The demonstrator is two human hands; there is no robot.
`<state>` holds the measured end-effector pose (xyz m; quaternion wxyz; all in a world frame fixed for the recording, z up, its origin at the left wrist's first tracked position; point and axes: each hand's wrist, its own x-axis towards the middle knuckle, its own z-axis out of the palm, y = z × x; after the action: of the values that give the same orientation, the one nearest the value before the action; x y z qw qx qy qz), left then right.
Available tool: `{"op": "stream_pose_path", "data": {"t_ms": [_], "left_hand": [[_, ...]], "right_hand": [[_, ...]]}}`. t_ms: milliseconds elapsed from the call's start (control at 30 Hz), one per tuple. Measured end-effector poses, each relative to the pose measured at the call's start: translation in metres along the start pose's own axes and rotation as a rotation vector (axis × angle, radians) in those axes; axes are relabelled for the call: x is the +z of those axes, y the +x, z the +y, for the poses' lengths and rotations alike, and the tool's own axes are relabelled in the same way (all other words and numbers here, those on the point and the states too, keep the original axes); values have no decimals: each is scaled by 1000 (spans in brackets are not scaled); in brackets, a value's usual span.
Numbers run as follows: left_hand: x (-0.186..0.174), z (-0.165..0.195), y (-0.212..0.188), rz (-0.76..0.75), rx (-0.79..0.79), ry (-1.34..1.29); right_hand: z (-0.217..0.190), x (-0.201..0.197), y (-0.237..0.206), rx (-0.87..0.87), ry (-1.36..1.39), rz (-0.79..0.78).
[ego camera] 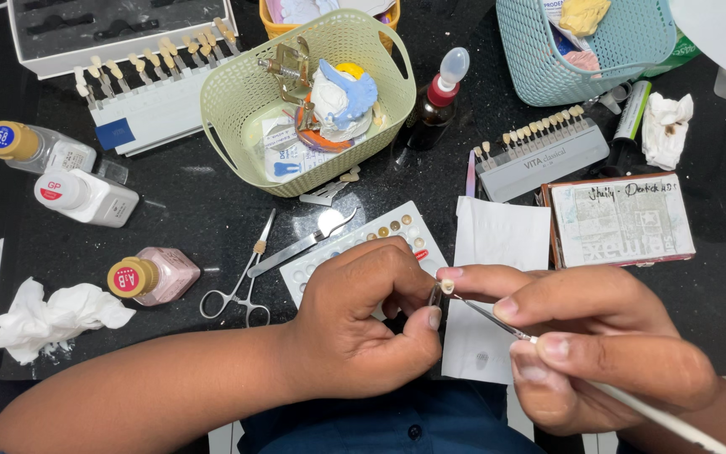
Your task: The person holds a small tooth-shaped object with tweezers and applies material with a fine brush, repeatedly dipping the brush into a palette and smoothing the surface. The person rotates the object to access different sides and continues applying and blending material until the end of the clip.
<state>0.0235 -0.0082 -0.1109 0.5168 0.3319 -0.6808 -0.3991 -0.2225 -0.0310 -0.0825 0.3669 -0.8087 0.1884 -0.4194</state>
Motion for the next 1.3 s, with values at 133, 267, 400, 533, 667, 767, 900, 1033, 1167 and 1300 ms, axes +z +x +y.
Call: {"op": "stream_pose_path", "data": {"t_ms": [133, 267, 400, 533, 667, 767, 900, 1033, 1167, 1300], "left_hand": [[-2, 3, 4, 30, 86, 70], [-2, 4, 5, 35, 128, 96], [-3, 6, 5, 37, 125, 100], [-3, 6, 6, 40, 141, 113], [-3, 6, 6, 41, 142, 120], [-3, 6, 6, 42, 139, 117], [-2, 6, 6, 41, 139, 113], [-3, 6, 6, 33, 128, 117], [-3, 6, 6, 34, 134, 116], [-3, 6, 6, 34, 133, 112]], "right_hand": [[-3, -3, 5, 25, 95, 8], [-3, -3, 10, 22, 112, 23], [-5, -2, 10, 15, 123, 15], [-8, -1, 10, 38, 101, 23], [-8, 0, 11, 9, 67, 16], [-7, 1, 12, -3, 54, 19], [-8, 1, 11, 1, 12, 12], [-7, 0, 12, -11, 31, 4], [-8, 0, 11, -10, 15, 7], [-7, 2, 10, -26, -7, 4]]}}
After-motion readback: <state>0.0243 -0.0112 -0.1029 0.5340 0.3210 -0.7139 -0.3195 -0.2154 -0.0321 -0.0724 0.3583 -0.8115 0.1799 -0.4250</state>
